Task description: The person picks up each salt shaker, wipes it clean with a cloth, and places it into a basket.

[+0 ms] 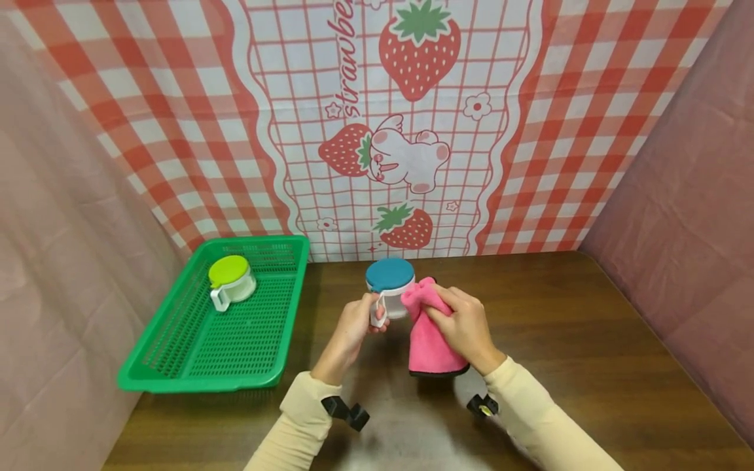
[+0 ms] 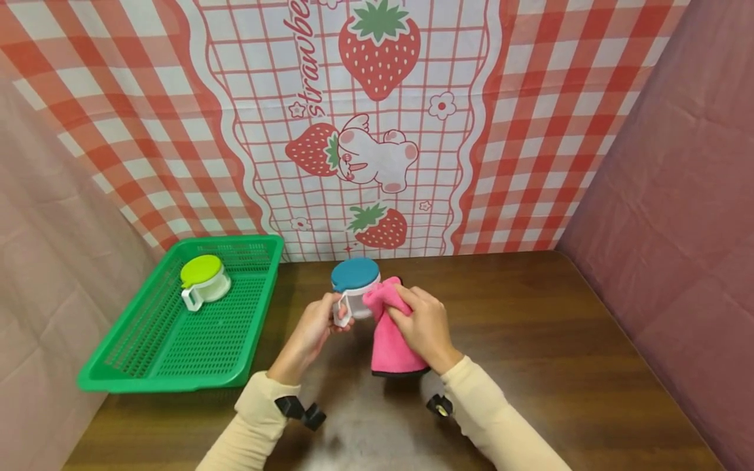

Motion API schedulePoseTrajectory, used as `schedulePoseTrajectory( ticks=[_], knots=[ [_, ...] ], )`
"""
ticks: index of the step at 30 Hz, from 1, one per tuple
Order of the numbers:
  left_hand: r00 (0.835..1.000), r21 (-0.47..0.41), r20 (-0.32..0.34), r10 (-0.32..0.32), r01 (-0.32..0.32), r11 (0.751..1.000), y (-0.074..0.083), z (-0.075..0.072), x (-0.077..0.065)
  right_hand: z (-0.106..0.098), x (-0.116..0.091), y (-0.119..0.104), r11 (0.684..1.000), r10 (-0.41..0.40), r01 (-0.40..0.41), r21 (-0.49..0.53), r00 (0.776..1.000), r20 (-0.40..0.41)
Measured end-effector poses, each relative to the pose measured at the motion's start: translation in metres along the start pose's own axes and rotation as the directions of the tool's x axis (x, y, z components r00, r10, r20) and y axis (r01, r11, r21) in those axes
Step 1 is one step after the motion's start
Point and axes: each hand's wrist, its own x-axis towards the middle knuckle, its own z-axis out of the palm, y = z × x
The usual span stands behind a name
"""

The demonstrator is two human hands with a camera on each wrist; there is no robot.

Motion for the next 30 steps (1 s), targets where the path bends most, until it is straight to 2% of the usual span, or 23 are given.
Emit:
schedulePoseTrajectory(
  ticks=[7, 11, 15, 20, 23, 30],
  knots=[
    [1.0, 0.054, 0.024, 0.015, -0.016, 0.998, -0.002, 0.004, -0.003, 0.002, 0.006, -0.003, 1.0, 0.016, -0.016, 0.004, 1.0, -0.014],
    [1.0, 0.078, 0.008, 0.025, -0.026, 0.997, 0.008, 0.007, -0.011, 0.005, 0.004, -0.005, 0.999, 0.034, -0.033, 0.012, 0.999, -0.009],
    [0.999, 0.071, -0.001, 0.036, -0.036, 0.997, 0.017, 0.01, -0.019, 0.006, -0.001, -0.006, 0.999, 0.045, -0.045, 0.011, 0.999, 0.009],
    [0.999, 0.042, -0.007, 0.042, -0.042, 0.998, 0.02, 0.01, -0.021, 0.008, -0.006, -0.004, 0.997, 0.076, -0.075, -0.012, 0.995, 0.064],
    [0.999, 0.042, -0.004, 0.041, -0.04, 0.998, 0.021, 0.01, -0.02, 0.009, -0.009, -0.002, 0.997, 0.081, -0.079, -0.023, 0.994, 0.076],
    [1.0, 0.011, -0.005, 0.014, -0.014, 1.0, -0.001, 0.005, 0.0, 0.012, -0.016, 0.008, 0.997, 0.069, -0.066, -0.049, 0.995, 0.071]
  ],
)
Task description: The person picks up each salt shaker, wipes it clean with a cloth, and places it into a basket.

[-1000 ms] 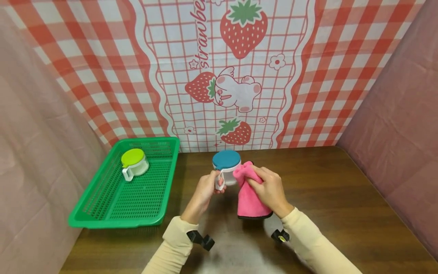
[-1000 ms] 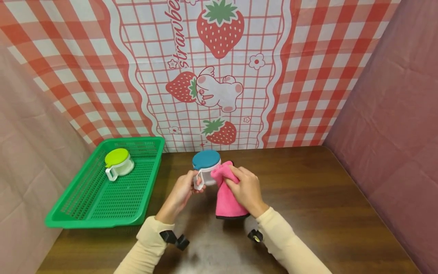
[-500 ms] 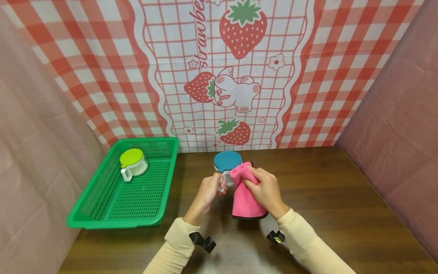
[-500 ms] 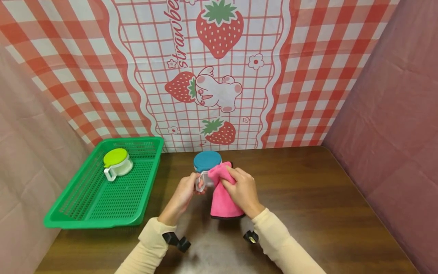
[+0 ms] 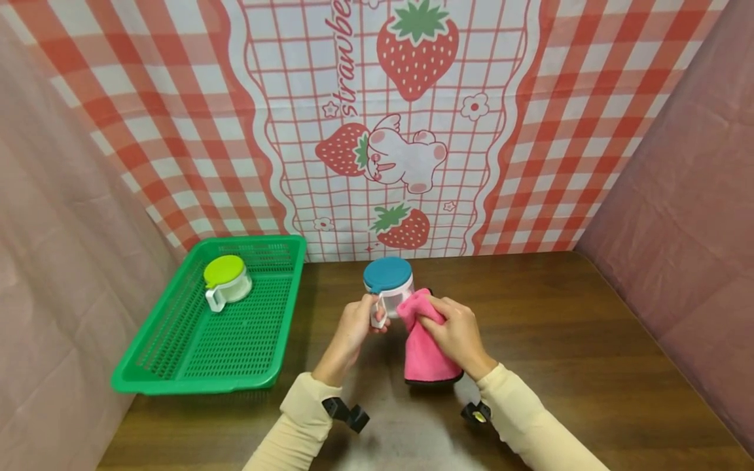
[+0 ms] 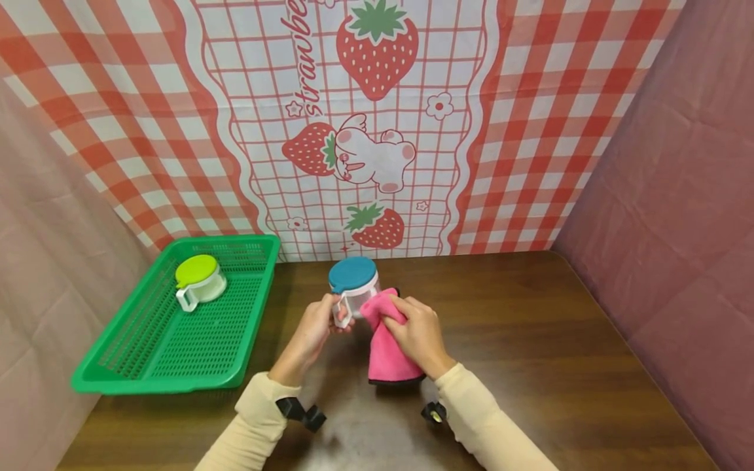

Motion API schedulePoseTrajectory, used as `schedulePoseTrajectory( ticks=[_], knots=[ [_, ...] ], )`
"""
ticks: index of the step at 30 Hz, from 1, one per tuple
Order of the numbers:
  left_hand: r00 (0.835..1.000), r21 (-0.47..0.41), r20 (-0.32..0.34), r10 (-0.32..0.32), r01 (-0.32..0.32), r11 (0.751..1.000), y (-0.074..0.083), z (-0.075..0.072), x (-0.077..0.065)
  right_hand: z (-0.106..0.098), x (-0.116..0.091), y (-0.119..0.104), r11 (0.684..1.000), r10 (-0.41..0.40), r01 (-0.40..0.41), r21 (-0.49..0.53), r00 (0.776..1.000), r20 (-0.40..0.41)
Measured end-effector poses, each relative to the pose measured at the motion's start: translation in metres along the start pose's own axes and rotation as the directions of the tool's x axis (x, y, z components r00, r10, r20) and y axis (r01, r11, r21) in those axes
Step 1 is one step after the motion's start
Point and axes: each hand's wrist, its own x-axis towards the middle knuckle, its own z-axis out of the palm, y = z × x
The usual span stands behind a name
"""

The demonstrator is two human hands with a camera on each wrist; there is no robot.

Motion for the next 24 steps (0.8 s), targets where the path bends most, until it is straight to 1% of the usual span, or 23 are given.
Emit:
schedulePoseTrajectory(
  ticks=[5, 7, 9, 11, 13, 16, 21, 24],
  knots=[
    [1.0, -0.004, -0.02, 0.012, -0.012, 1.0, -0.002, -0.001, 0.002, 0.001, -0.003, 0.004, 1.0, 0.024, -0.024, 0.018, 1.0, 0.012],
    [1.0, -0.001, -0.023, 0.019, -0.019, 1.0, -0.003, -0.001, 0.002, 0.001, -0.004, 0.006, 0.998, 0.053, -0.054, 0.044, 0.998, 0.033],
    [1.0, -0.003, -0.027, 0.014, -0.014, 1.0, -0.005, -0.001, 0.001, 0.001, -0.004, 0.007, 0.992, 0.097, -0.102, 0.076, 0.994, 0.056],
    [1.0, -0.003, -0.03, 0.009, -0.009, 1.0, -0.007, -0.001, 0.001, 0.0, -0.004, 0.006, 0.979, 0.155, -0.163, 0.122, 0.985, 0.07],
    [0.999, 0.001, -0.033, 0.008, -0.008, 1.0, -0.008, 0.0, 0.001, -0.003, -0.002, 0.004, 0.959, 0.215, -0.224, 0.173, 0.974, 0.071],
    [0.999, -0.002, -0.04, 0.007, -0.007, 1.0, -0.008, 0.002, -0.001, -0.005, -0.001, -0.001, 0.927, 0.282, -0.293, 0.236, 0.956, 0.077],
    [0.999, 0.043, -0.025, 0.021, -0.02, 0.999, 0.004, 0.008, -0.011, -0.003, 0.0, -0.007, 0.898, 0.325, -0.344, 0.275, 0.939, 0.111],
    [0.999, 0.084, -0.016, 0.035, -0.034, 0.996, 0.011, 0.011, -0.019, -0.001, 0.0, -0.008, 0.888, 0.347, -0.362, 0.283, 0.932, 0.105]
  ],
)
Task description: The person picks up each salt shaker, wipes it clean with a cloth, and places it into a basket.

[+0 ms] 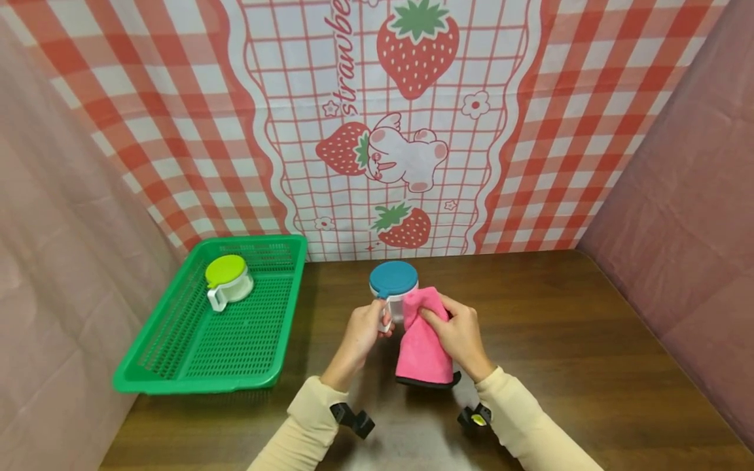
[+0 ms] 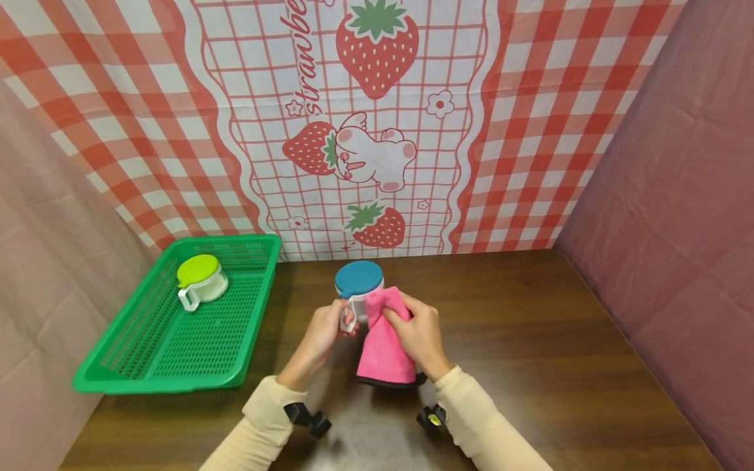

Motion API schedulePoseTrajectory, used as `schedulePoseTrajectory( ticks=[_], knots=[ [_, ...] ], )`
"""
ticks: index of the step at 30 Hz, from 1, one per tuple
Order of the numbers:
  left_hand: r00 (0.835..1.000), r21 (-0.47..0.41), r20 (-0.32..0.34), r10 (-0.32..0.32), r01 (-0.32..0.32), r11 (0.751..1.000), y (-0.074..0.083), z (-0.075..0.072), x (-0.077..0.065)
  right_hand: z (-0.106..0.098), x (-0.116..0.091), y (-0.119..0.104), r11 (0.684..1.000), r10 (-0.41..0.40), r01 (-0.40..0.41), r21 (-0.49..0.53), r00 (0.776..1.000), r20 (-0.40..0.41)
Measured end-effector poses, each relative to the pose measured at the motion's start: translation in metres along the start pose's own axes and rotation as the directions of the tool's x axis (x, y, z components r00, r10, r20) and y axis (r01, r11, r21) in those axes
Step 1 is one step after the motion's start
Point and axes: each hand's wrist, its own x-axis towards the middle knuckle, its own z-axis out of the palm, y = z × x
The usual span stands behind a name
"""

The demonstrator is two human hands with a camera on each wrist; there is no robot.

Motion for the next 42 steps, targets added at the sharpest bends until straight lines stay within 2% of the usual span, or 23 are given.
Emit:
schedulePoseTrajectory(
  ticks=[2, 5, 12, 17, 23, 29, 35, 42],
  knots=[
    [1.0, 0.018, -0.002, 0.007, -0.007, 1.0, 0.001, 0.0, -0.001, 0.0, 0.0, 0.0, 1.0, 0.013, -0.013, 0.015, 1.0, -0.012],
    [1.0, 0.026, -0.002, 0.012, -0.012, 1.0, -0.006, 0.0, 0.003, -0.001, 0.002, 0.0, 0.999, 0.037, -0.036, 0.034, 0.999, -0.018],
    [0.999, 0.042, 0.02, 0.026, -0.027, 0.999, -0.023, -0.004, 0.012, -0.008, 0.008, -0.005, 0.986, 0.157, -0.158, 0.051, 0.987, 0.018],
    [0.998, 0.049, 0.062, 0.028, -0.031, 0.998, -0.027, -0.009, 0.013, -0.019, 0.01, -0.019, 0.97, 0.215, -0.225, 0.09, 0.971, 0.104],
    [0.991, 0.057, 0.119, 0.068, -0.075, 0.996, -0.024, -0.017, 0.012, -0.024, 0.021, -0.004, 0.926, 0.271, -0.319, 0.201, 0.934, 0.235],
    [0.98, 0.048, 0.185, 0.079, -0.089, 0.995, -0.019, -0.02, 0.011, -0.031, 0.032, 0.006, 0.916, 0.269, -0.337, 0.219, 0.919, 0.288],
    [0.963, 0.046, 0.249, 0.108, -0.123, 0.991, -0.016, -0.023, 0.008, -0.037, 0.038, 0.011, 0.899, 0.281, -0.375, 0.225, 0.89, 0.36],
    [0.969, -0.021, 0.229, 0.097, -0.095, 0.995, -0.022, -0.018, 0.012, -0.039, 0.034, 0.004, 0.914, 0.28, -0.355, 0.197, 0.903, 0.326]
  ],
)
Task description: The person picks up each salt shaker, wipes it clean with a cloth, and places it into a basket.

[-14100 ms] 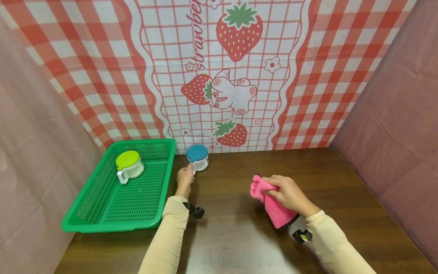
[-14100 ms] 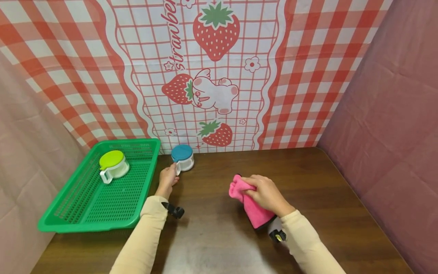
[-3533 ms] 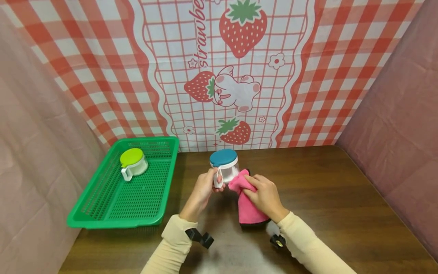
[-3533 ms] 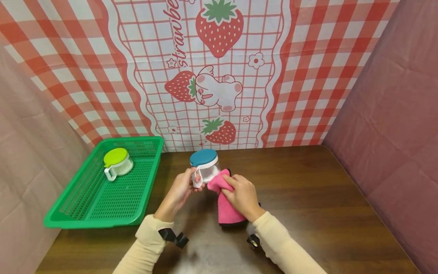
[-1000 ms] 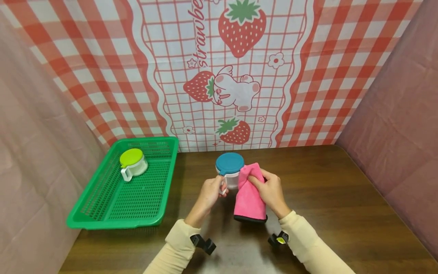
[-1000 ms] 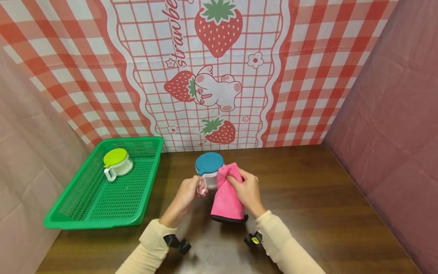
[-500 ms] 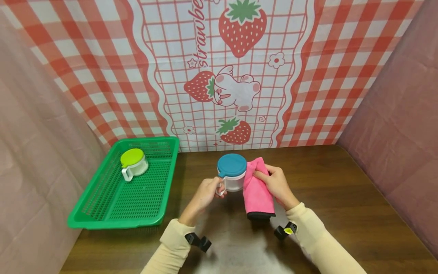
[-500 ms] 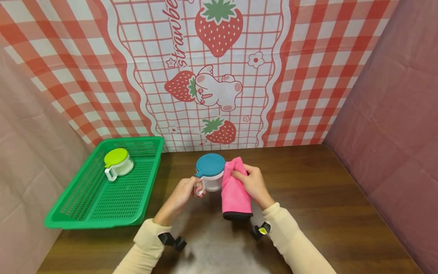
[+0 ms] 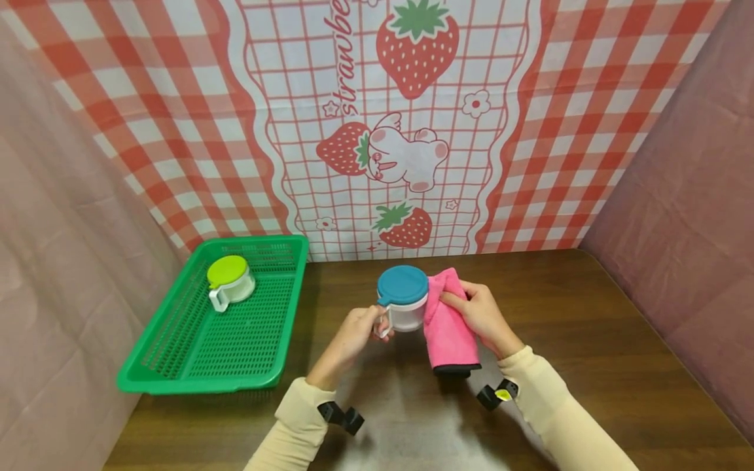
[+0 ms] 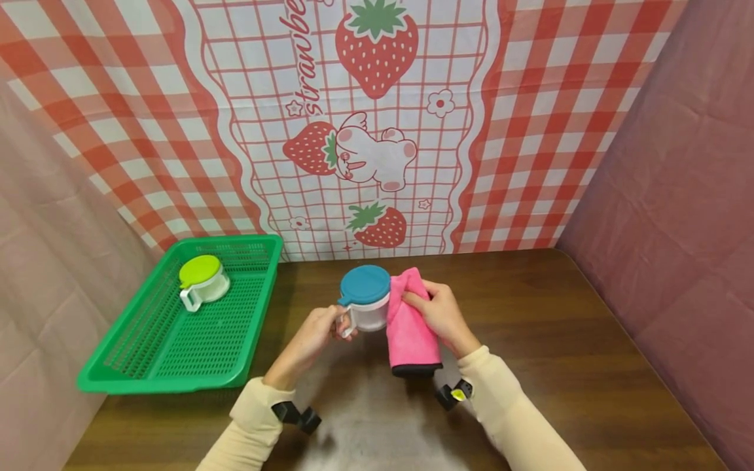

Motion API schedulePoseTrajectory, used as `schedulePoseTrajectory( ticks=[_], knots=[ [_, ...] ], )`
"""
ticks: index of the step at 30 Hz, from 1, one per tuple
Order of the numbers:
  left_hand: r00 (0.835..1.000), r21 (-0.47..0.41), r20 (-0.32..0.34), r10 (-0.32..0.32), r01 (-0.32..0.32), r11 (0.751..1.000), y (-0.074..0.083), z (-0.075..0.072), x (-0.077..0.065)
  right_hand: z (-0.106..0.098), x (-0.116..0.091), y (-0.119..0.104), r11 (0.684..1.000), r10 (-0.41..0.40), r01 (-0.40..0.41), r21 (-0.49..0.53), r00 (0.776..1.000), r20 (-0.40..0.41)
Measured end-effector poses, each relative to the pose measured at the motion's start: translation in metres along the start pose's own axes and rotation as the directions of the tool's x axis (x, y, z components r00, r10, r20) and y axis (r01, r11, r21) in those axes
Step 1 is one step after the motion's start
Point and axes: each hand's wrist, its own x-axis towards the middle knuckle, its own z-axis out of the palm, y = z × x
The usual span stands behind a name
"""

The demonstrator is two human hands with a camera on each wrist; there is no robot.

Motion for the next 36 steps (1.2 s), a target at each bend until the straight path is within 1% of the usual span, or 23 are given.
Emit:
schedulePoseTrajectory(
  ticks=[4, 8, 11, 14, 19, 22, 25, 28, 31, 34, 36],
  knots=[
    [1.0, -0.003, -0.008, -0.018, 0.018, 1.0, 0.003, 0.001, -0.001, 0.002, -0.004, -0.002, 1.0, 0.006, -0.007, -0.031, 1.0, -0.013],
    [0.999, 0.011, -0.014, -0.031, 0.031, 0.999, 0.015, 0.004, -0.007, 0.005, -0.007, -0.002, 0.999, 0.025, -0.026, -0.031, 0.999, -0.025],
    [0.998, 0.022, -0.033, -0.045, 0.046, 0.999, 0.022, 0.006, -0.012, 0.009, -0.009, -0.001, 0.999, 0.036, -0.036, -0.025, 0.999, -0.031],
    [0.997, 0.027, -0.054, -0.059, 0.061, 0.998, 0.017, 0.005, -0.009, 0.013, -0.011, -0.001, 0.999, 0.036, -0.037, -0.026, 0.999, -0.03],
    [0.994, 0.024, -0.082, -0.068, 0.07, 0.997, 0.002, 0.003, -0.001, 0.02, -0.013, -0.001, 0.999, 0.022, -0.024, -0.047, 0.999, -0.049],
    [0.991, 0.007, -0.107, -0.083, 0.084, 0.996, -0.002, 0.004, 0.002, 0.025, -0.014, 0.0, 0.997, 0.011, -0.017, -0.071, 0.997, -0.08],
    [0.987, 0.005, -0.129, -0.096, 0.097, 0.995, -0.002, 0.005, 0.002, 0.032, -0.015, 0.0, 0.996, -0.007, -0.004, -0.094, 0.994, -0.113],
    [0.981, 0.009, -0.155, -0.115, 0.118, 0.993, 0.003, 0.007, 0.001, 0.038, -0.017, 0.001, 0.992, -0.037, 0.02, -0.121, 0.989, -0.14],
    [0.976, 0.02, -0.183, -0.121, 0.126, 0.992, 0.014, 0.01, -0.004, 0.045, -0.019, 0.0, 0.987, -0.068, 0.043, -0.157, 0.985, -0.158],
    [0.97, 0.027, -0.21, -0.12, 0.128, 0.991, 0.024, 0.013, -0.01, 0.052, -0.023, 0.0, 0.981, -0.091, 0.061, -0.186, 0.983, -0.157],
    [0.968, 0.027, -0.224, -0.116, 0.125, 0.992, 0.029, 0.014, -0.013, 0.056, -0.025, 0.0, 0.977, -0.102, 0.072, -0.198, 0.985, -0.142]
  ],
)
